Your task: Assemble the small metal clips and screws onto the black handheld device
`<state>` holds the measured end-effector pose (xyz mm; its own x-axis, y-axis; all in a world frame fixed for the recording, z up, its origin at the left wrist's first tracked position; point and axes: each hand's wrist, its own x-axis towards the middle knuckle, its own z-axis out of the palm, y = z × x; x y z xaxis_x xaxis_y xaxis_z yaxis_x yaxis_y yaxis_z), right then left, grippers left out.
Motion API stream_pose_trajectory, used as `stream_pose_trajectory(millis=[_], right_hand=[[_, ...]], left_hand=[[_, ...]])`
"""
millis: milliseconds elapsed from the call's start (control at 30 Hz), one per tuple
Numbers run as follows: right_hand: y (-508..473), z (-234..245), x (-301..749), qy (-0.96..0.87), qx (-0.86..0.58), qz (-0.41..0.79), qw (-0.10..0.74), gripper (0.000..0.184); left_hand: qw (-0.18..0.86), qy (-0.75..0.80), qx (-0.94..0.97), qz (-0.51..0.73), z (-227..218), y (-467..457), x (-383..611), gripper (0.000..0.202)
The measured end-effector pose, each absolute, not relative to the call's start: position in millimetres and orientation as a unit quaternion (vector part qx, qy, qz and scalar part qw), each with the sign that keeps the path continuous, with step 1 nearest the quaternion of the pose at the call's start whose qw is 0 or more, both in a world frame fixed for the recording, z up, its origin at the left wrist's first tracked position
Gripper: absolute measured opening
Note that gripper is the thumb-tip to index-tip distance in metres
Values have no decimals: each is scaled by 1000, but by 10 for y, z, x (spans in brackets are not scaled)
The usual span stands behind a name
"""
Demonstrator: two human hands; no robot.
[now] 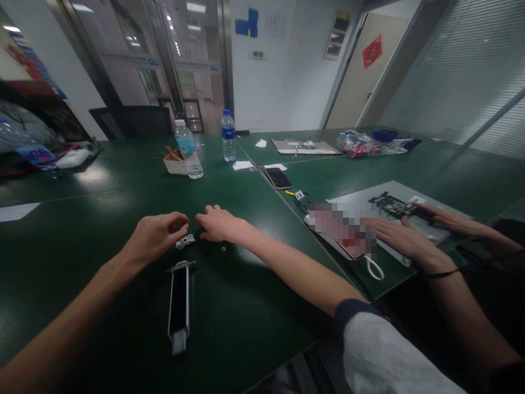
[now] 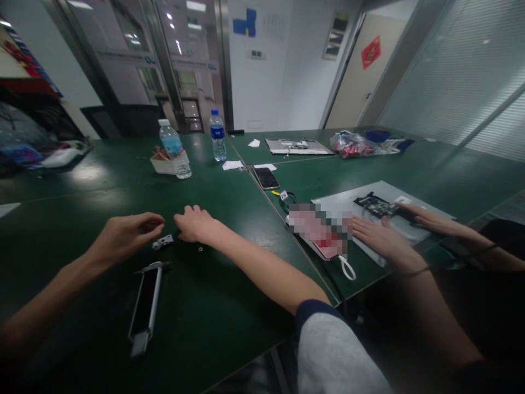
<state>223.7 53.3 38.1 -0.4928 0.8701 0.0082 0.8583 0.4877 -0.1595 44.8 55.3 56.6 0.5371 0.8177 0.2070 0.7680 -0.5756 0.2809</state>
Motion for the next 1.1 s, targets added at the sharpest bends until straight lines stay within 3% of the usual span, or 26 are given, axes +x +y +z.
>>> stream_pose_trajectory(millis=[367, 600, 1100], right_hand=[[599, 509, 2377, -824, -551, 131, -31, 19], [567, 428, 2308, -852, -516, 91, 13, 21], [611, 440, 2368, -844, -531, 74, -2, 21]], left_hand=[[85, 465, 869, 145, 586, 535, 467, 44], [90, 462, 871, 143, 584, 542, 462, 43], [84, 464, 871, 140, 577, 554, 452, 44]])
